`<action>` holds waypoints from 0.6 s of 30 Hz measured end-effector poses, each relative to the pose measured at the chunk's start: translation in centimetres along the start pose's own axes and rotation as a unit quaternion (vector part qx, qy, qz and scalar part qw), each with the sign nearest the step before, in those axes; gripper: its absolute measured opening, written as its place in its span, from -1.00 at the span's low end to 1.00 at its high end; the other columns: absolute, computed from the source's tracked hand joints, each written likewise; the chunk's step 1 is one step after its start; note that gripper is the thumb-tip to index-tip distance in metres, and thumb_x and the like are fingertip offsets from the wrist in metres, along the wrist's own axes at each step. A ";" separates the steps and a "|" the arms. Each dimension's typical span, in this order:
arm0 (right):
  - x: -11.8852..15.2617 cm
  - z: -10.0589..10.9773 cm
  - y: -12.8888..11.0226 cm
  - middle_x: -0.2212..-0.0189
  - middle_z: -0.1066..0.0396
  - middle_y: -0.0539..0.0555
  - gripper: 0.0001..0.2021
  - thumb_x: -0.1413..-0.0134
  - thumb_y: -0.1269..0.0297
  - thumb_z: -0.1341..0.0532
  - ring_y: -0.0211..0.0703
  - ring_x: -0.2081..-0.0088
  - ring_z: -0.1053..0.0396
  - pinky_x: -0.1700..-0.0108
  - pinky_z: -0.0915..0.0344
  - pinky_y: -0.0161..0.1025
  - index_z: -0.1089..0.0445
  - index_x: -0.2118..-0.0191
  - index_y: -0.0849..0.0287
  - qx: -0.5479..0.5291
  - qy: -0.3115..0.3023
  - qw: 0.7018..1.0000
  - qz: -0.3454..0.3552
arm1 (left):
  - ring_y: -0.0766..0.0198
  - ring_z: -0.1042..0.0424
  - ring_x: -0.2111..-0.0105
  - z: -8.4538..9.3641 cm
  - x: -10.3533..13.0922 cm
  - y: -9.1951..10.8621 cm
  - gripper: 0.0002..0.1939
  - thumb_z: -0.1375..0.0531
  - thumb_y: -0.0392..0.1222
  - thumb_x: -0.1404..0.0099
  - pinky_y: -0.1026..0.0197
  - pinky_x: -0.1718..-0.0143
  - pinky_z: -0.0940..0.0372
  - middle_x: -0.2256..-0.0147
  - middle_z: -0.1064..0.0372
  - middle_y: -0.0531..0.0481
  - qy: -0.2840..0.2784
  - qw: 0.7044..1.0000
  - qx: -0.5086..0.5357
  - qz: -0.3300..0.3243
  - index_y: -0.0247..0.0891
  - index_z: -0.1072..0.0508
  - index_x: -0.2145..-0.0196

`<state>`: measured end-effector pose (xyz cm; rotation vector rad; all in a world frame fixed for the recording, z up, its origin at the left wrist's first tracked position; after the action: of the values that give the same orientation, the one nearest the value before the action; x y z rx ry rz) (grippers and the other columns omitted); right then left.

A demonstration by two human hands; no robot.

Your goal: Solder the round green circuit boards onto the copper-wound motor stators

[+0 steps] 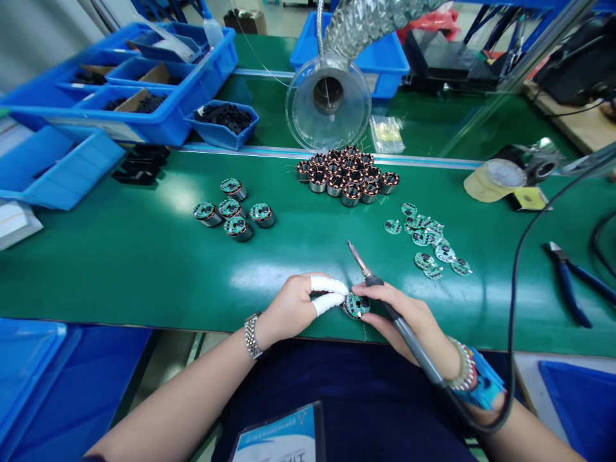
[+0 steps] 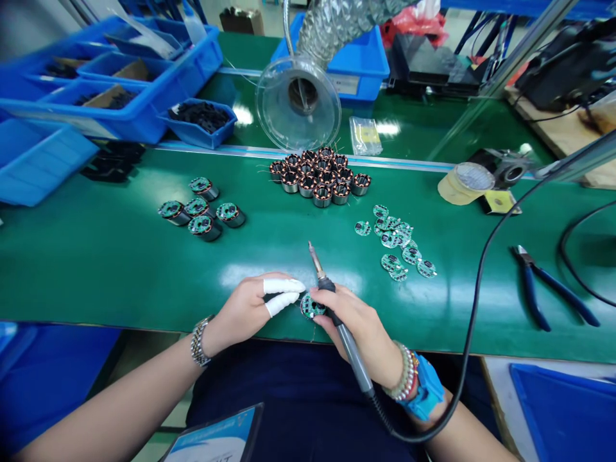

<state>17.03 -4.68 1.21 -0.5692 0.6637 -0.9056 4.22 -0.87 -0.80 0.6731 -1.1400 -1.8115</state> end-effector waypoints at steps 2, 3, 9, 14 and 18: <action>-0.2 0.0 0.3 0.10 -0.37 0.12 -0.65 -0.06 0.43 -0.14 -0.19 0.06 -0.34 0.03 -0.32 -0.22 -0.18 0.00 0.14 -0.018 -0.023 1.000 0.005 | 0.30 -0.40 0.28 -0.4 -0.2 -0.4 -0.85 -0.13 -0.22 -0.19 0.26 0.19 -0.29 0.29 -0.44 -0.01 -0.026 0.997 0.063 0.022 -0.24 -0.48 0.30; -0.3 0.1 0.4 0.10 -0.37 0.12 -0.65 -0.06 0.42 -0.14 -0.20 0.06 -0.34 0.03 -0.32 -0.22 -0.18 0.00 0.14 -0.025 -0.033 0.999 0.007 | 0.31 -0.41 0.30 -0.6 -0.3 -0.6 -0.86 -0.15 -0.22 -0.18 0.27 0.21 -0.29 0.31 -0.44 -0.01 -0.047 0.994 0.089 0.030 -0.25 -0.48 0.32; -0.7 0.2 1.0 0.11 -0.37 0.12 -0.67 -0.06 0.36 -0.15 -0.19 0.08 -0.36 0.05 -0.34 -0.20 -0.20 0.01 0.13 -0.043 -0.057 0.997 0.012 | 0.33 -0.39 0.31 -1.4 -1.0 0.1 -0.89 -0.19 -0.23 -0.14 0.29 0.23 -0.27 0.34 -0.42 0.01 -0.153 0.985 0.083 0.006 -0.24 -0.49 0.36; -0.7 0.1 1.0 0.11 -0.37 0.11 -0.66 -0.07 0.37 -0.14 -0.21 0.08 -0.36 0.05 -0.34 -0.20 -0.18 0.00 0.13 -0.048 -0.058 0.997 0.017 | 0.34 -0.35 0.36 -1.6 -1.2 1.4 -0.91 -0.13 -0.27 -0.17 0.30 0.29 -0.24 0.37 -0.37 0.01 -0.184 0.981 -0.021 -0.054 -0.27 -0.44 0.39; -0.8 0.1 1.0 0.12 -0.37 0.11 -0.67 -0.07 0.38 -0.14 -0.23 0.09 -0.36 0.04 -0.33 -0.21 -0.18 0.01 0.14 -0.055 -0.064 0.996 0.018 | 0.34 -0.32 0.38 -1.6 -1.0 1.9 -0.91 -0.07 -0.33 -0.18 0.31 0.32 -0.22 0.37 -0.34 -0.03 -0.200 0.974 -0.070 -0.081 -0.31 -0.38 0.40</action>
<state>17.26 -3.47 0.78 -0.7059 0.6089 -0.7957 6.68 -1.04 0.24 0.3328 -1.2263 -2.2124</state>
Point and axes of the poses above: each hand's wrist, its own x-axis away from the middle knuckle, its own z-axis out of the back of the hand, y = z × x, the point moved 8 cm from there along -x, towards the middle knuckle
